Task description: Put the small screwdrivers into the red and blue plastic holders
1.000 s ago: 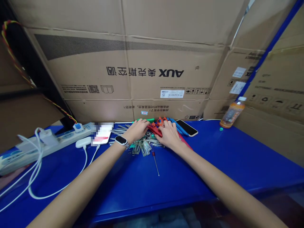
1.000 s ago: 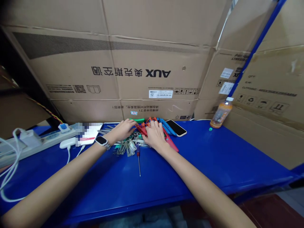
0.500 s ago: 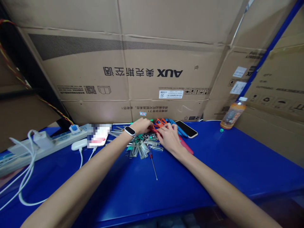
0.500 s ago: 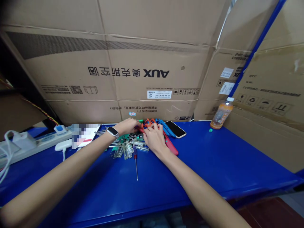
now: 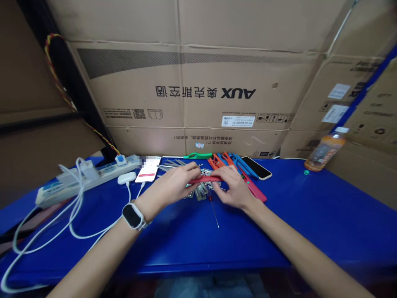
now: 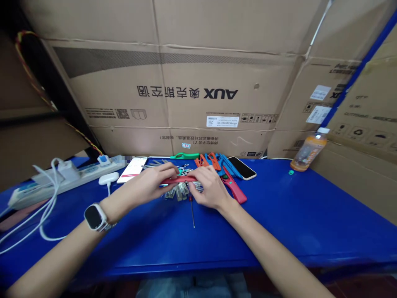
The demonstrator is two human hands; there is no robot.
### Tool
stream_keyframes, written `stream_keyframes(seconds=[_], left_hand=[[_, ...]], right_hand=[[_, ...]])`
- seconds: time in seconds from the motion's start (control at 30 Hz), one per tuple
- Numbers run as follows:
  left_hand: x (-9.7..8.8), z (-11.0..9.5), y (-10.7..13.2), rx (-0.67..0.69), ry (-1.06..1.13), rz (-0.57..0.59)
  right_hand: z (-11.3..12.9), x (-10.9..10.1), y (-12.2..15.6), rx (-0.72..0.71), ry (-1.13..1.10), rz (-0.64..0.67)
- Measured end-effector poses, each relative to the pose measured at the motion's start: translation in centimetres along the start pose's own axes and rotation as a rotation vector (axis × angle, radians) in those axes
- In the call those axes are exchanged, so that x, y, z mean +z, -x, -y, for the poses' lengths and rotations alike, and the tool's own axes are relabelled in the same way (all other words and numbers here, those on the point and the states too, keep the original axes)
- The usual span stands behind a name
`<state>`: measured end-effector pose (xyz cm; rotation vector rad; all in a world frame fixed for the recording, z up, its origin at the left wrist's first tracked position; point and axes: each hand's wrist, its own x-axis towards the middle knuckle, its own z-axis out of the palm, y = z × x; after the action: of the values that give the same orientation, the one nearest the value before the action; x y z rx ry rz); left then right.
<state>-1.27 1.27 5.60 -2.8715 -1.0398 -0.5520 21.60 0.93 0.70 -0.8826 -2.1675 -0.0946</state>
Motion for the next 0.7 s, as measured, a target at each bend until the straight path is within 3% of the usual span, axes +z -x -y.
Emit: stream_keyframes(seconds=[0.13, 0.3, 0.43, 0.6, 0.7], left_hand=[[2.4, 0.5, 2.4, -0.059, 0.134, 0.046], [4.3, 1.3, 2.8, -0.041, 0.228, 0.051], [4.0, 1.2, 2.7, -0.039, 0.351, -0.021], [3.3, 1.0, 2.7, -0.149, 0.402, -0.054], [3.2, 1.1, 3.0, -0.236, 0.422, -0.069]], right_hand=[[0.9, 1.0, 0.6, -0.019, -0.100, 0.153], [0.8, 1.4, 0.8, 0.095, -0.132, 0.291], [0.6, 1.4, 0.6, 0.154, -0.257, 0.252], [0.5, 2.0, 0.4, 0.314, -0.489, 0.179], [0.5, 2.5, 0.5, 0.364, -0.507, 0.140]])
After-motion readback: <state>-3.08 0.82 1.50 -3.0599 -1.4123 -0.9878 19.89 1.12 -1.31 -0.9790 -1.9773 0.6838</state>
